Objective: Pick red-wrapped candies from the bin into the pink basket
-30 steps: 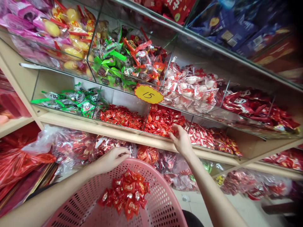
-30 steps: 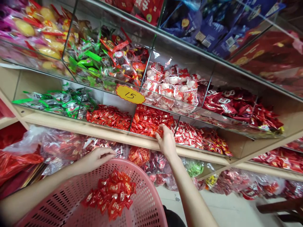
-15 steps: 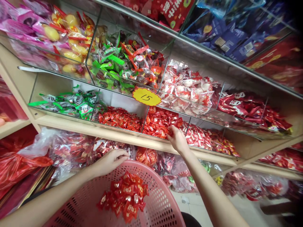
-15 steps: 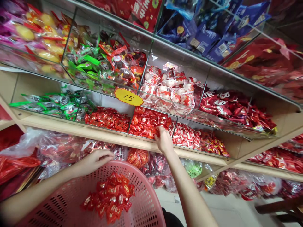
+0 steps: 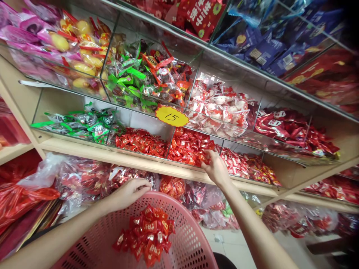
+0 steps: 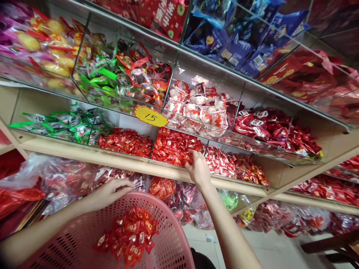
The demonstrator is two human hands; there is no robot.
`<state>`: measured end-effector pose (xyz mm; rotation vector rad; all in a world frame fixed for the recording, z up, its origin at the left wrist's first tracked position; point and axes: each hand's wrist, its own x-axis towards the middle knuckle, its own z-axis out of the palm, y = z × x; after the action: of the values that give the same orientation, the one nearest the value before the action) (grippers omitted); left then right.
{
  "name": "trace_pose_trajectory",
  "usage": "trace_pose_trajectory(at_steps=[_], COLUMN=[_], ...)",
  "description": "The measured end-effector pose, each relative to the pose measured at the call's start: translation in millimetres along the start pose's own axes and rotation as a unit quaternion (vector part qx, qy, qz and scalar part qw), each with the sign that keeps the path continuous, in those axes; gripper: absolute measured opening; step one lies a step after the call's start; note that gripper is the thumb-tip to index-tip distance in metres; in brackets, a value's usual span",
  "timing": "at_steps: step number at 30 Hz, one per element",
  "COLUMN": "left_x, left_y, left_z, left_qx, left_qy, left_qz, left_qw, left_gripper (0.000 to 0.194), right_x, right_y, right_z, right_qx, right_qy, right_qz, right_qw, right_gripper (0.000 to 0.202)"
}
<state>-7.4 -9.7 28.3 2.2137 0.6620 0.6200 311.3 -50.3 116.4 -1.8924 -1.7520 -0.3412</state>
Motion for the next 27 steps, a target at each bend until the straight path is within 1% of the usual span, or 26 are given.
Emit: trace_pose_trajectory(at_steps=[2,5,7,9,12,15,18,20,22,24,27], left_x=[1,2,2,3,3,3,2,2,2,3,3], left_y=[0,5,10,15,18,16,13,12,11,10,8], left_z=[0.8,1.0,0.7,0.3,0.4,1.0,1.9,2.4,2.7,3.1,4.1], left_qx=[-0.008,-0.035,-0.068,-0.114,-0.195,-0.254,-0.285,-0.292,-0.291,-0.279,-0.237], left_qy=[0.004,0.003,0.002,0.004,-0.005,-0.019,-0.022,-0.031,-0.030,-0.015,-0.004], left_qz=[0.000,-0.011,-0.028,-0.044,-0.065,-0.082,-0.073,-0.065,-0.069,-0.079,-0.076], left_qw=[1.000,0.999,0.997,0.993,0.979,0.963,0.955,0.954,0.954,0.957,0.969], left_gripper=[0.025,0.025,0.025,0.026,0.030,0.030,0.029,0.025,0.020,0.017,0.016], right_x=[-7,-25,-43,-61,-84,-97,-103,-106,-110,-115,-122], right_y=[-11,-43,-69,-93,-118,-128,-132,-133,-134,-134,-134], right_z=[-6,-9,-4,6,23,35,43,46,49,54,62], right_qx=[0.018,0.060,0.128,0.188,0.217,0.228,0.249,0.262,0.280,0.305,0.365], right_qy=[0.018,0.020,-0.007,-0.047,-0.104,-0.127,-0.121,-0.117,-0.122,-0.128,-0.132], right_qz=[-0.018,-0.043,-0.062,-0.071,-0.082,-0.099,-0.110,-0.101,-0.079,-0.049,0.018], right_qw=[1.000,0.997,0.990,0.978,0.967,0.960,0.955,0.952,0.949,0.942,0.921], right_gripper=[0.038,0.040,0.045,0.049,0.055,0.058,0.058,0.058,0.057,0.056,0.051])
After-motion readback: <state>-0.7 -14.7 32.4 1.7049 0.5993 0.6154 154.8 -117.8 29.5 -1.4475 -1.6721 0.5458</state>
